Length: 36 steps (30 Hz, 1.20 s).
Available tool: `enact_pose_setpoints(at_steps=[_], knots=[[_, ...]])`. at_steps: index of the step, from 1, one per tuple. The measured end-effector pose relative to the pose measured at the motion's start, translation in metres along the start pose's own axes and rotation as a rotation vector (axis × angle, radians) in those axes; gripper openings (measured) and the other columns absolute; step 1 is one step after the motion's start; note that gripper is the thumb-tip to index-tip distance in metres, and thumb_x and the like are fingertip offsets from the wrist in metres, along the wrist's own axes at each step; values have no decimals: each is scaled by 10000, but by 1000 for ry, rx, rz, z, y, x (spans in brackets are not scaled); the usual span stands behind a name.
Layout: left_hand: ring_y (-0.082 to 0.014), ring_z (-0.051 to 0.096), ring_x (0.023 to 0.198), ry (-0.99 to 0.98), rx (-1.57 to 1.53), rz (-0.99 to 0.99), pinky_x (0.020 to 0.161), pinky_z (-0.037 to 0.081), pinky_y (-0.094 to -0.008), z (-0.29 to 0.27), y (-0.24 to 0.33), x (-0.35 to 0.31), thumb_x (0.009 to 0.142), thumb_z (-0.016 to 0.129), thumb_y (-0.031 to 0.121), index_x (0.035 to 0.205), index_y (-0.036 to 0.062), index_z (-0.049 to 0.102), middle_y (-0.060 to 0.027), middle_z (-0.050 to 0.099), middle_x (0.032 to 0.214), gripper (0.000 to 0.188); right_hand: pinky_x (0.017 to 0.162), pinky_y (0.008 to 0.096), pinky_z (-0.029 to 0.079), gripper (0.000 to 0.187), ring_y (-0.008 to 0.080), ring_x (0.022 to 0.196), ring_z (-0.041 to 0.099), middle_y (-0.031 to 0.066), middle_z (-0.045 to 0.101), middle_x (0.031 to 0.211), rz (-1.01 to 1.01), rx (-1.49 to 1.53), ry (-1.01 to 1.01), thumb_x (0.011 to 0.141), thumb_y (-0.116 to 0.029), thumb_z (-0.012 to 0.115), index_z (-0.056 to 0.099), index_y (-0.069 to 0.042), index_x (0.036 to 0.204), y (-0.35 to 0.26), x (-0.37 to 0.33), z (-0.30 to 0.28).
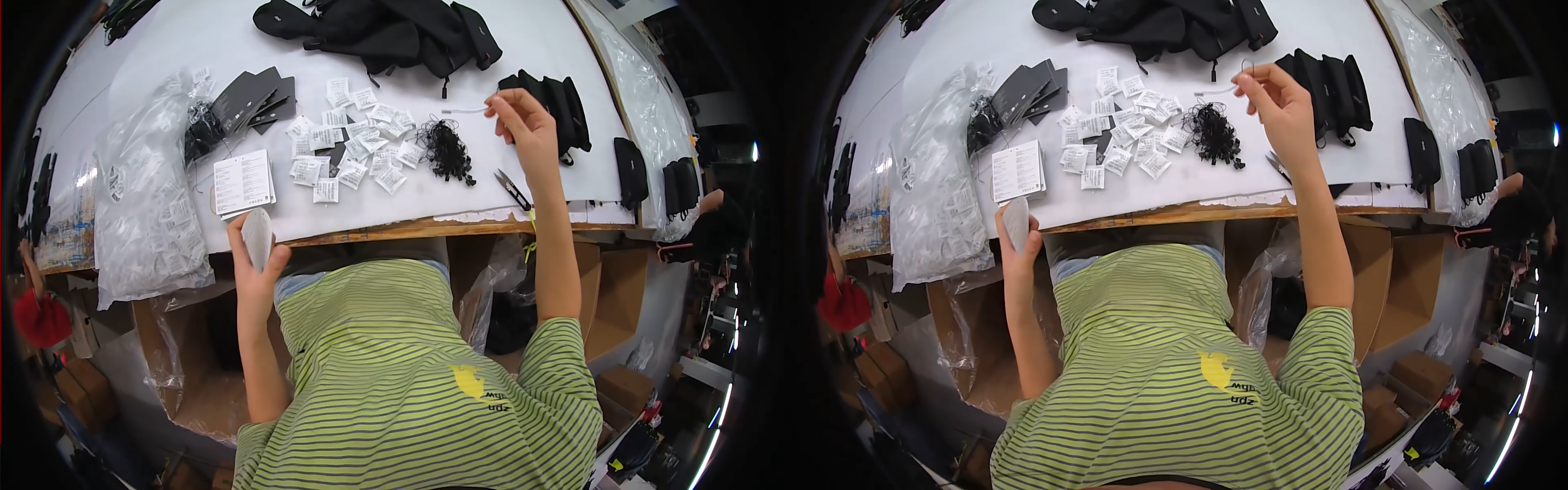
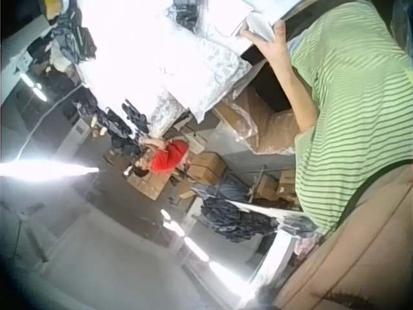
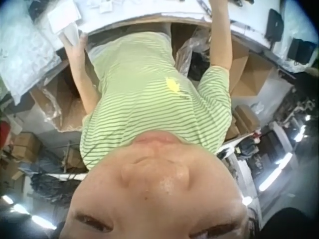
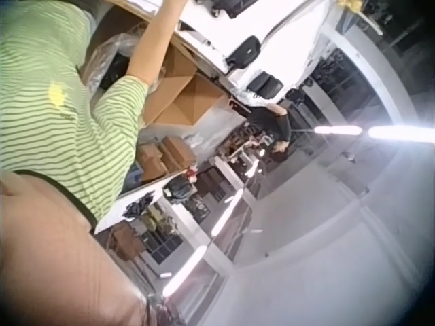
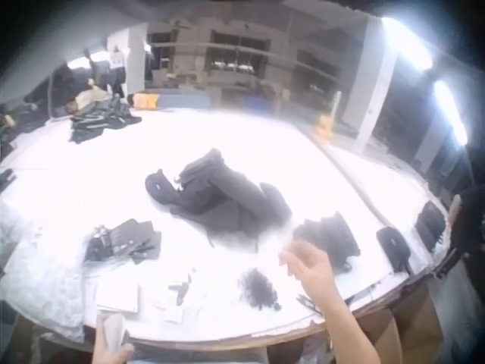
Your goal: Assemble black soft pouches by attaching labels, inserting silica packets, and organizing them into boxes.
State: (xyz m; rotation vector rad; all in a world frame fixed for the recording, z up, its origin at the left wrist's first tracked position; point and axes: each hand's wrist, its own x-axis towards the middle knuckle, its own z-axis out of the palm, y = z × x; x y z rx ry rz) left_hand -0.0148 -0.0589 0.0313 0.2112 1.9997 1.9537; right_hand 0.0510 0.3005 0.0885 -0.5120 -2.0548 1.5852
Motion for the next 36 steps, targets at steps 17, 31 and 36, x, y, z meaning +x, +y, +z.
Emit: enact_pose_setpoints(at_steps=[17,31,36], knots=[[-73,463,817,-146,116,-173,750,381,-207,26,-3,-1,851,657,156,1088,61,451,0,495,867,328,639,372,463,144,264,748,596,47,595,773,229,-1097,-32,791,-192,641,619,-146,926,99,-15,-73],[-82,490,725,-300,-23,109,626,386,-190,79,0,1,894,595,123,998,-15,625,-18,525,887,175,552,244,437,103,100,615,562,24,563,676,273,-49,-246,855,-114,601,558,-24,830,60,-46,-7],[-101,522,690,-281,175,208,610,406,-213,96,16,-6,841,643,54,894,-38,617,-45,542,852,109,476,172,236,80,-3,501,306,-89,382,569,194,185,-182,819,-63,653,603,-27,869,4,-111,62]])
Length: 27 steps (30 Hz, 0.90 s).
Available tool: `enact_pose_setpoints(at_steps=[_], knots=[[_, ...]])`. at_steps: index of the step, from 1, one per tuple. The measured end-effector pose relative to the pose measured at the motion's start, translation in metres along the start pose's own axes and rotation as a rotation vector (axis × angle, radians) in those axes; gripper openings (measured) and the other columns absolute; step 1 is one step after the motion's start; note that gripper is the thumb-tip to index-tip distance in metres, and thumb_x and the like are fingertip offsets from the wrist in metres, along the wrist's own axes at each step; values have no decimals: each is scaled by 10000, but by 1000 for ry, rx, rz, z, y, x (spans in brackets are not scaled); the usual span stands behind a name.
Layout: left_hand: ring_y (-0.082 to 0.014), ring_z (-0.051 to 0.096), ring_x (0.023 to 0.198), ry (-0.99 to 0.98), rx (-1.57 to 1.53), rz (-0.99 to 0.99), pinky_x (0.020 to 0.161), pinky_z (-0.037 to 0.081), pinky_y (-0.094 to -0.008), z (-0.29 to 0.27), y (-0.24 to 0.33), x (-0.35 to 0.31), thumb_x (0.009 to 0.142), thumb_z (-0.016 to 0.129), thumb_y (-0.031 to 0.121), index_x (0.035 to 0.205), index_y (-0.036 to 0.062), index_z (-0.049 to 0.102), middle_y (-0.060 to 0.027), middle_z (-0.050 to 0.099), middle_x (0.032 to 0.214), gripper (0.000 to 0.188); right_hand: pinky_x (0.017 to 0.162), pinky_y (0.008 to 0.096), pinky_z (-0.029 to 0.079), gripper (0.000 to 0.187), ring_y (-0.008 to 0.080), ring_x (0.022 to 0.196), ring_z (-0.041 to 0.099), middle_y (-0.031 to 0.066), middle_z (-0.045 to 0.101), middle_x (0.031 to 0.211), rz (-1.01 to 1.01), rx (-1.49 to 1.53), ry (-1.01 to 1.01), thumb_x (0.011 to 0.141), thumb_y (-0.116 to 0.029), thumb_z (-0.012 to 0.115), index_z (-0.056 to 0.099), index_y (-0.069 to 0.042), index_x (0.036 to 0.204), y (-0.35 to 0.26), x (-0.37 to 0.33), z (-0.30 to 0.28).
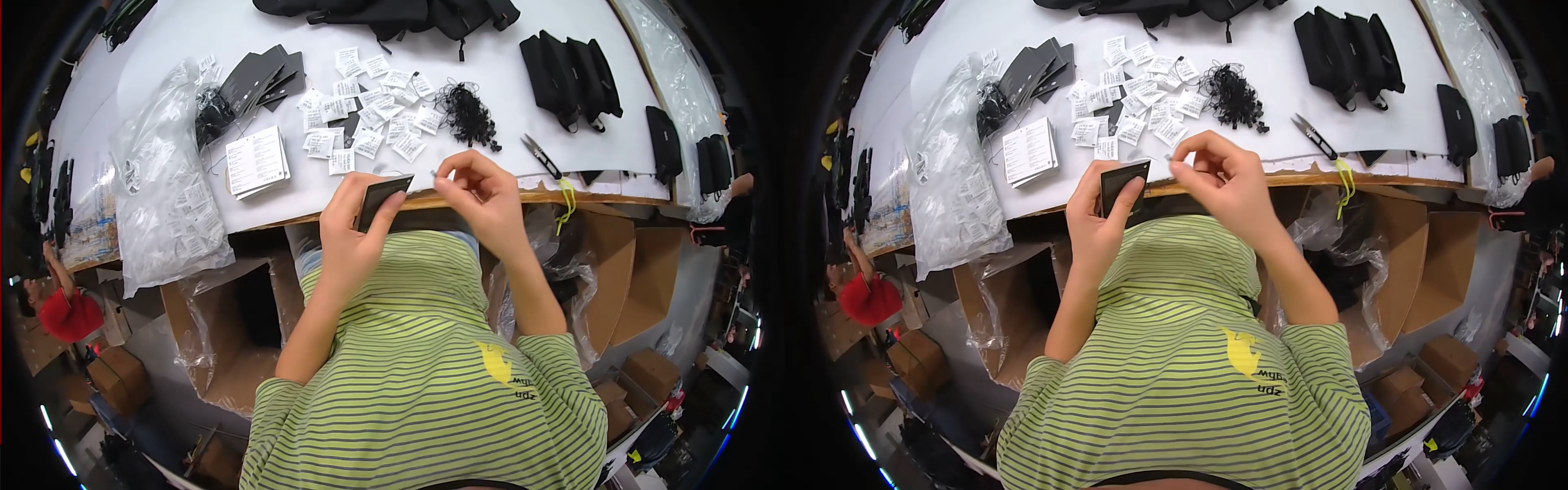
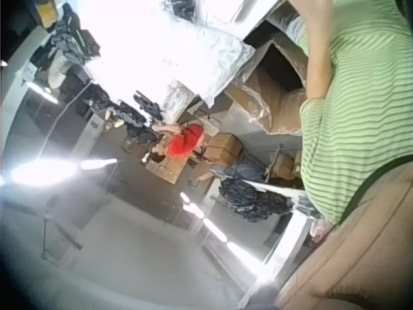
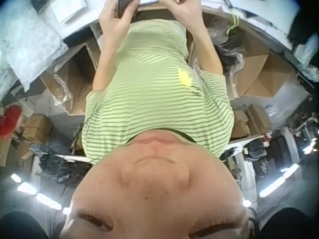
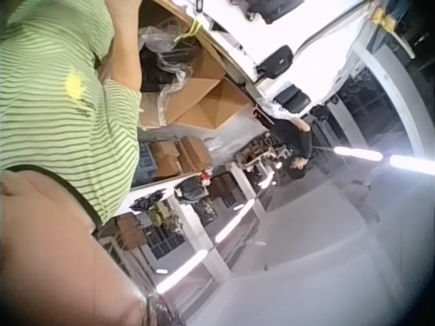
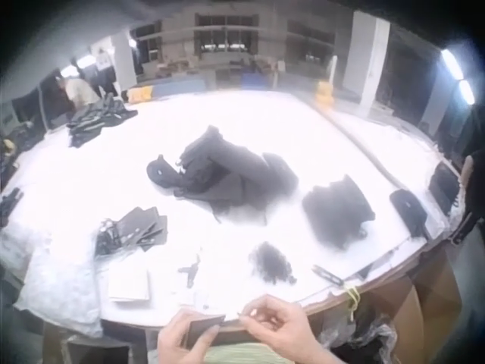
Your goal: Assemble black soft pouches by attaching labels, inserting silica packets, and organizing them into boxes.
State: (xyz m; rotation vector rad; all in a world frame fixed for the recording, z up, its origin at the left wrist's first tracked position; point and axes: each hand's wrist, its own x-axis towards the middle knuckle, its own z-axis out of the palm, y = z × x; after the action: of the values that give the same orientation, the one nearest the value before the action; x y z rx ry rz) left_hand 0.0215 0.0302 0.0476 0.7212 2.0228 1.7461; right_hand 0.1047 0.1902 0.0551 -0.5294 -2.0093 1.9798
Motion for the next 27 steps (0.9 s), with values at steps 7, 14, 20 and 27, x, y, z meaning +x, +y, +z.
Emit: enact_pose_setpoints(at_steps=[7,14,20,27], knots=[[-110,526,627,163,60,98,578,413,-224,1,5,-3,768,703,12,819,-9,606,-36,557,722,112,445,215,226,91,32,470,270,-48,315,517,-156,-235,89,778,-64,692,644,-35,850,-6,-8,24],[-56,455,634,108,176,216,565,340,-177,0,11,-2,766,695,-40,789,-22,603,2,521,722,96,440,215,235,118,46,455,297,-17,339,509,-296,-302,209,776,-60,707,644,-43,875,-1,-8,30],[-125,546,707,-132,-198,30,659,422,-223,-15,4,-2,858,601,28,905,-46,656,-55,582,779,104,477,171,268,90,-5,504,359,-67,500,573,-67,23,-25,777,-19,702,644,-13,846,2,-11,8],[-50,495,776,-408,-272,-174,709,400,-185,-3,-8,16,904,540,18,913,-7,542,-7,522,851,26,481,215,342,120,44,485,420,1,522,524,-31,21,-120,777,-129,709,635,-59,842,6,-13,-10]])
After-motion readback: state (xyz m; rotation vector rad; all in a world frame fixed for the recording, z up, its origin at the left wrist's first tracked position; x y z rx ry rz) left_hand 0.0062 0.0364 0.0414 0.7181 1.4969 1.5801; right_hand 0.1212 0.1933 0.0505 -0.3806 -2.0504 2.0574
